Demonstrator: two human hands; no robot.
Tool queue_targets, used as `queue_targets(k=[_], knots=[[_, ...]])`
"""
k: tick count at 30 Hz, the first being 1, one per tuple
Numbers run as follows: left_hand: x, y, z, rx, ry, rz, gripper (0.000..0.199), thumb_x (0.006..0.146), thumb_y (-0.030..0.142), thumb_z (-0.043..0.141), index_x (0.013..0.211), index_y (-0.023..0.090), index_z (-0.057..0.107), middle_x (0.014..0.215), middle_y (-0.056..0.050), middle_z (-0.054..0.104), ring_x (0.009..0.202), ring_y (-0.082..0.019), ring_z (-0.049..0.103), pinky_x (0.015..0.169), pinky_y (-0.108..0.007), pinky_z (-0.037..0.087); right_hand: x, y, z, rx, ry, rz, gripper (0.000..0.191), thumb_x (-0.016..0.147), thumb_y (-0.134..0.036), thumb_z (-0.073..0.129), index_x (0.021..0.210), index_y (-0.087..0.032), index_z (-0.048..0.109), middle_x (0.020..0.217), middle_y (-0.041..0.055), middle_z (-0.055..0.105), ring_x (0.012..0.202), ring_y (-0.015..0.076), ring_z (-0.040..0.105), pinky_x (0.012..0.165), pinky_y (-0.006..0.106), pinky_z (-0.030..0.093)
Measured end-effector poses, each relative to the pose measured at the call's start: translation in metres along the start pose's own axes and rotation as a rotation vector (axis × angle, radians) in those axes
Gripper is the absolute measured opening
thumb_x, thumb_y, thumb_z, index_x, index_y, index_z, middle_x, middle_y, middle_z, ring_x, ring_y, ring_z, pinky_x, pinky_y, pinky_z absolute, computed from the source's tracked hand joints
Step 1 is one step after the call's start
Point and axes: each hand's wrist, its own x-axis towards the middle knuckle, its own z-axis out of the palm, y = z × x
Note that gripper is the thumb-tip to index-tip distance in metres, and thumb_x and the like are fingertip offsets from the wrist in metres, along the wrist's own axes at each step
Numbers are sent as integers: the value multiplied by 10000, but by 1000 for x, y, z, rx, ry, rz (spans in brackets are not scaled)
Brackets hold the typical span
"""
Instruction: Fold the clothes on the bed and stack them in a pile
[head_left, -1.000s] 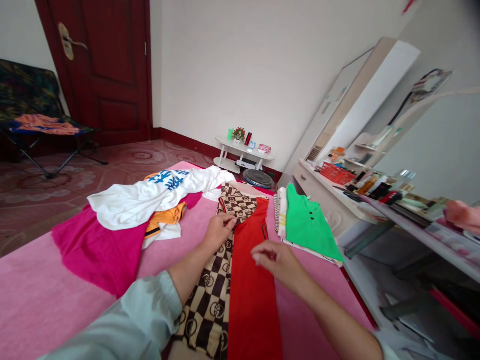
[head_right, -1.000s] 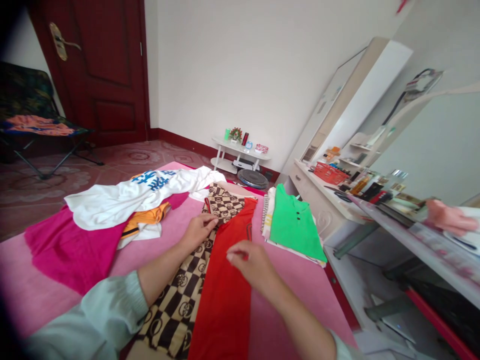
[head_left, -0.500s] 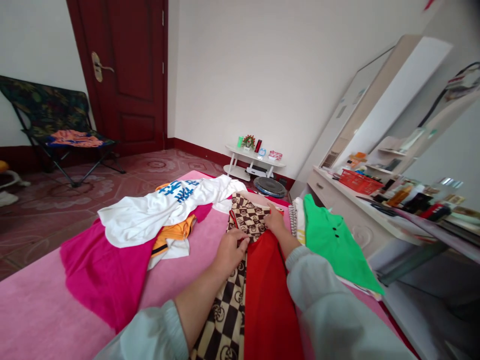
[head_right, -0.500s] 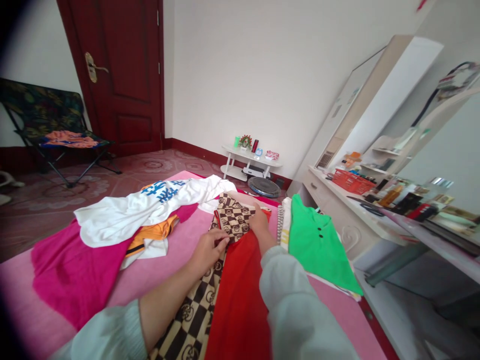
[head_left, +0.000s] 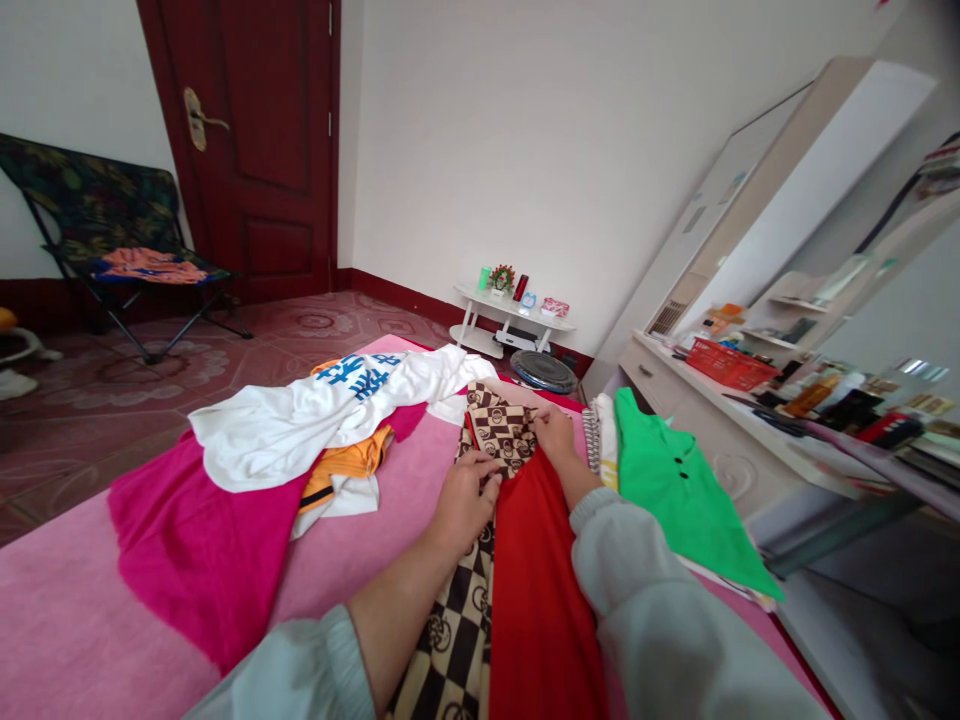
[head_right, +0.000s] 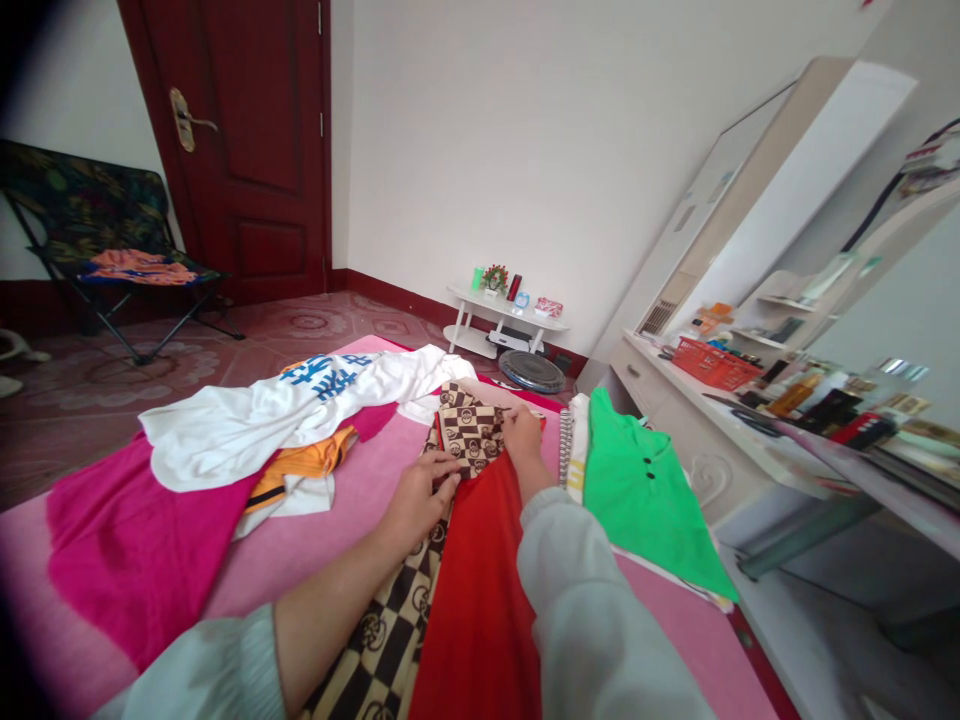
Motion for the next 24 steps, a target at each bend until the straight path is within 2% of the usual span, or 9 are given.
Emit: queue_targets(k=[4,7,10,12,14,17,21,24], knots=[[-1,-6,3,68,3,3,287,788,122,533,1034,155,678,1171,-96,573,1071,-203,559,949,-335,459,-8,-17,3,55,-7,-86,286,747,-147,511,1005,-142,633,1013,96,682,925,180,620,831,259,441],[-2,-7,4,109,-19,-13,294,785,125,532,1045,137,670,1191,-114,560,1091,-217,550,962,-351,456,-13,-40,6,105,-34,-171,274,772,-148,471,990,-178,634,1053,61,670,942,159,609,859,255,430],[-1,-6,3,124,-28,-18,288,778,105,528,1022,135,678,1160,-115,572,1068,-215,559,955,-351,462,-19,-66,13,149,-118,-236,200,783,-242,519,934,-201,645,942,27,692,873,156,627,814,246,446],[0,-5,2,117,-33,-7,294,767,87,528,1009,144,684,1141,-106,579,1058,-212,562,948,-346,466,-24,-80,19,154,-174,-243,218,751,-343,587,890,-186,647,852,42,696,823,186,639,773,274,462],[0,-3,1,102,-38,14,310,755,68,529,1007,154,687,1116,-95,592,1054,-208,561,951,-344,463,-29,-89,25,173,-212,-177,285,671,-384,667,845,-160,638,835,88,693,847,245,641,778,331,464],[0,-2,-1,84,-48,47,319,743,47,524,983,162,698,1098,-84,604,1074,-211,547,979,-352,441,-35,-95,31,314,-208,15,255,558,-274,732,749,-154,614,862,139,686,951,317,618,839,390,443],[0,-4,-1,59,-33,4,306,753,69,524,990,159,698,1135,-95,579,1076,-217,553,972,-361,452,-38,-91,28,511,-124,128,98,631,-237,638,686,-190,573,774,79,684,911,260,639,778,322,487],[-1,-6,1,15,42,-25,351,763,121,552,1097,159,651,1309,-111,445,1145,-233,519,980,-369,455,-43,-78,22,678,-33,189,95,722,-277,519,772,-198,535,787,30,671,803,191,658,661,265,528]])
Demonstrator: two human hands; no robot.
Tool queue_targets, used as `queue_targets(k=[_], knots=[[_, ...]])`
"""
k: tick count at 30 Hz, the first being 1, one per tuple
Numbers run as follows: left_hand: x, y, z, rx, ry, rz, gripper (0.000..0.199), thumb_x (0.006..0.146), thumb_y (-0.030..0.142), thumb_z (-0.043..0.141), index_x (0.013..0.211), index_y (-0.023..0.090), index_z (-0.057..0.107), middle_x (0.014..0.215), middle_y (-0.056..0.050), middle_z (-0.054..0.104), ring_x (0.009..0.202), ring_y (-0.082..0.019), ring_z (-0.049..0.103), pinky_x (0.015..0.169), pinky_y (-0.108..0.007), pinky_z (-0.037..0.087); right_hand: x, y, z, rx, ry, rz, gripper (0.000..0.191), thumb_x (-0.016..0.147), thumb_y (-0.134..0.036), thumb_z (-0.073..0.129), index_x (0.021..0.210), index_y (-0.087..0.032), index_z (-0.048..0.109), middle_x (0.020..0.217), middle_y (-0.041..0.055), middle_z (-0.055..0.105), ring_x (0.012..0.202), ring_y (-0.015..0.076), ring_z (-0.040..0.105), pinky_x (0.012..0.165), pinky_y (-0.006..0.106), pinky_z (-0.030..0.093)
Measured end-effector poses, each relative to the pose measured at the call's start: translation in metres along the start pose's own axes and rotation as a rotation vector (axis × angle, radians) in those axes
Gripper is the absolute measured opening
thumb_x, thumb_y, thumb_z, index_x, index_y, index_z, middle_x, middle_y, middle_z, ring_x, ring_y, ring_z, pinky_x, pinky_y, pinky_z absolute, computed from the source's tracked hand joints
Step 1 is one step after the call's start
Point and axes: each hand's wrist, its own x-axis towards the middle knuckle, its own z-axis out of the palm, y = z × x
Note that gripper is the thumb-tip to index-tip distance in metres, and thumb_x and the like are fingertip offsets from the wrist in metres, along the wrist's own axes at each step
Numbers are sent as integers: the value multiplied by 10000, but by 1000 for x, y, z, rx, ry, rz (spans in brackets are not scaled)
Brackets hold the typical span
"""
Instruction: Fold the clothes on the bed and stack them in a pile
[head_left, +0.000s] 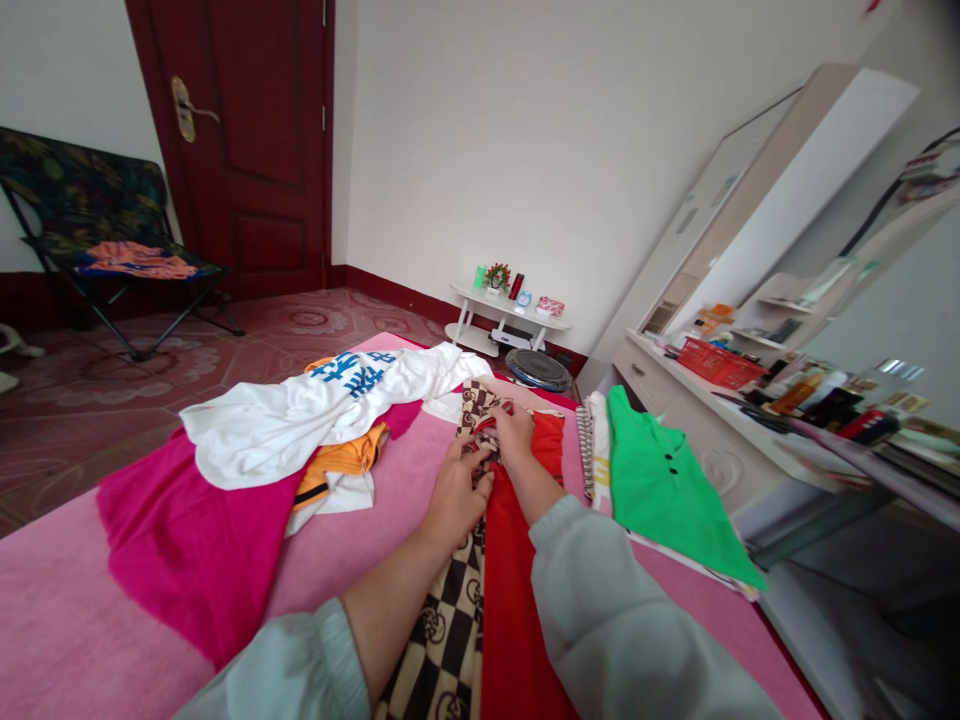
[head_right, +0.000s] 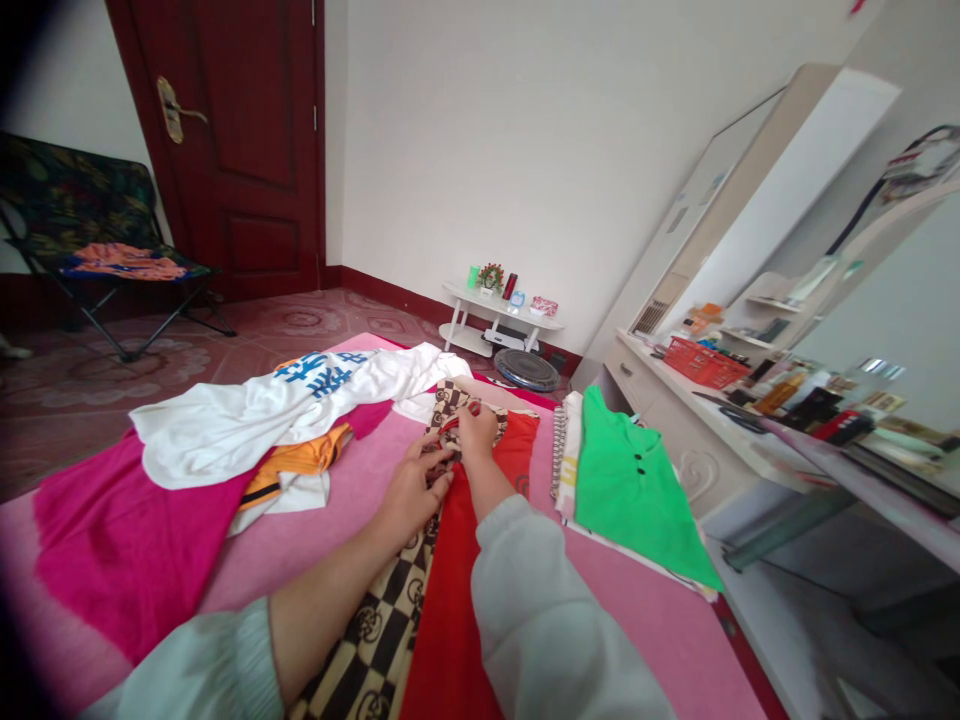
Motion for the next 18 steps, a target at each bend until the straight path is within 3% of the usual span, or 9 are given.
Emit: queue_targets(k=[3,6,9,11,14,16,18], knots=[[-2,-2,3,-42,48,10,491,746,135,583,1232,208,560,1425,-90,293,1220,-246,462,1002,-386,441,-8,12,-20,134,69,37,98,736,-245,461,822,-202,479,848,11,650,739,143,660,608,237,545],[-2,-3,4,-30,25,33,496,742,130,586,1228,226,561,1412,-75,328,1230,-246,451,1005,-391,439,-18,22,-46,150,74,73,154,670,-170,504,820,-197,480,797,12,632,683,159,652,605,288,562],[-1,-2,3,23,1,35,377,750,100,549,1107,189,629,1274,-83,472,1140,-219,514,976,-359,459,-26,24,-71,60,105,27,315,619,-122,552,925,-193,529,893,43,628,815,208,634,770,390,544],[1,-1,2,62,-4,26,330,746,64,515,1024,175,655,1127,-76,548,1042,-195,556,945,-336,473,-29,21,-82,-127,119,-161,363,646,-135,558,1004,-199,559,1038,70,605,1010,234,566,947,425,444],[1,1,1,104,-9,18,299,743,39,486,939,166,673,967,-64,580,942,-182,574,897,-321,489,-29,17,-84,-411,55,-455,277,770,-195,474,1009,-189,615,1130,88,582,1126,229,482,1034,402,338],[0,2,1,114,1,23,299,748,48,491,951,169,675,1002,-68,574,958,-181,571,901,-318,485,-23,18,-77,-465,13,-456,277,827,-224,407,948,-180,653,1106,91,603,1104,216,494,1012,372,347],[-1,2,1,136,4,53,309,746,77,529,997,188,672,1166,-75,532,1071,-198,537,963,-335,450,-11,20,-68,-485,-22,-376,296,841,-252,397,852,-177,684,1019,88,646,1060,213,523,973,351,374]])
